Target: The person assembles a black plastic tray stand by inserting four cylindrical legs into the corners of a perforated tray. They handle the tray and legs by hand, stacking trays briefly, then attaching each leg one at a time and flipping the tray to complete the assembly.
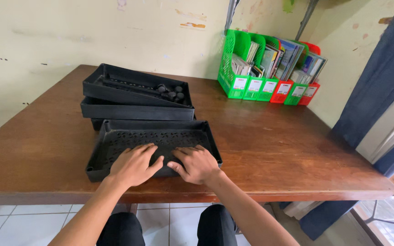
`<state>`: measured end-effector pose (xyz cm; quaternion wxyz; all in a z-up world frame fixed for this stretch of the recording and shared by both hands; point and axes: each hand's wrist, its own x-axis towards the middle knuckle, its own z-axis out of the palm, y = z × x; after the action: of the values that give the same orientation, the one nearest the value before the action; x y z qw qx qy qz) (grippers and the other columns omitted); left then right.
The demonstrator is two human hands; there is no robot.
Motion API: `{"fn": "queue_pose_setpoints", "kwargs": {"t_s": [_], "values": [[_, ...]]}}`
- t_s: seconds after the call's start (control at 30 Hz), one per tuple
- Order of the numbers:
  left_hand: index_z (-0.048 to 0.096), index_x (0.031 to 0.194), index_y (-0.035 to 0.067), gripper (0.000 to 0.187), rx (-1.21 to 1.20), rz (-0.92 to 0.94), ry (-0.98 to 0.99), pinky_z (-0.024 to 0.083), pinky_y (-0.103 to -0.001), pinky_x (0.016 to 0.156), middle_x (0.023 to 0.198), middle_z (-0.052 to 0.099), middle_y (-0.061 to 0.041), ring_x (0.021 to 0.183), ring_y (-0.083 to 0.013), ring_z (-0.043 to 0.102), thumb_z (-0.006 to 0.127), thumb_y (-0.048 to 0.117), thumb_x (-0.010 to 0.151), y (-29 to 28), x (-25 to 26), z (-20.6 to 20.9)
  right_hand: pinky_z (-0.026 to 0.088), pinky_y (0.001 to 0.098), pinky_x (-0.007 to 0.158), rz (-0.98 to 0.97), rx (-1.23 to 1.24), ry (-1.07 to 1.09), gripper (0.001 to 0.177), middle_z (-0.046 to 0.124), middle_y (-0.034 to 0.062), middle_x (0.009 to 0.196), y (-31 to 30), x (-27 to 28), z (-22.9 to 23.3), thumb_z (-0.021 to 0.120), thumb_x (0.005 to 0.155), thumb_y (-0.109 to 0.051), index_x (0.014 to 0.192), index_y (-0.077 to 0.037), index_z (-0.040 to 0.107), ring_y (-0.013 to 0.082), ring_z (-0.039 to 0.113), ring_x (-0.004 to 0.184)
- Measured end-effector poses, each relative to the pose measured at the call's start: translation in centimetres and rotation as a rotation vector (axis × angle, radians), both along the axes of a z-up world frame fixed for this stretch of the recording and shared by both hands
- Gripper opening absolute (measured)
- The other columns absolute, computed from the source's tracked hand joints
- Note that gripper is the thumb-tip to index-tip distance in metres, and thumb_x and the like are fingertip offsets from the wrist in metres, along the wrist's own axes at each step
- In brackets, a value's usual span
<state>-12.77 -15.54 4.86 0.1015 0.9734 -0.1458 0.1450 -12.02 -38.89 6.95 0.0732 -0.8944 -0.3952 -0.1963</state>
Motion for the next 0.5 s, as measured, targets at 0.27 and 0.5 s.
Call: {"fn": "queue_pose_setpoints", "kwargs": {"t_s": [0.27,0.5], "values": [[0.067,0.126,0.003,0.059,-0.057,-0.033,-0.101,0.052,-0.043,0.098,0.128,0.069,-0.016,0.114,-0.0302,0.068,0.050,0.051,0.096,0.4,2.2,0.5,0.051,0.0472,0.089,-0.003,-0.009,-0.025,0.055,0.074,0.0198,0.104,0.6,2.7,0.3,0.046,0.102,-0.053,0.110,-0.005,0.071,0.0383,0.069,0.097],[0.068,0.123,0.003,0.057,-0.075,-0.010,-0.061,0.054,-0.043,0.095,0.123,0.071,-0.017,0.107,-0.0334,0.071,0.051,0.050,0.095,0.9,4.7,1.1,0.052,0.0474,0.083,-0.012,-0.014,0.003,0.051,0.073,0.0187,0.095,1.6,5.3,0.7,0.048,0.101,-0.052,0.102,-0.006,0.070,0.0376,0.069,0.092]]}}
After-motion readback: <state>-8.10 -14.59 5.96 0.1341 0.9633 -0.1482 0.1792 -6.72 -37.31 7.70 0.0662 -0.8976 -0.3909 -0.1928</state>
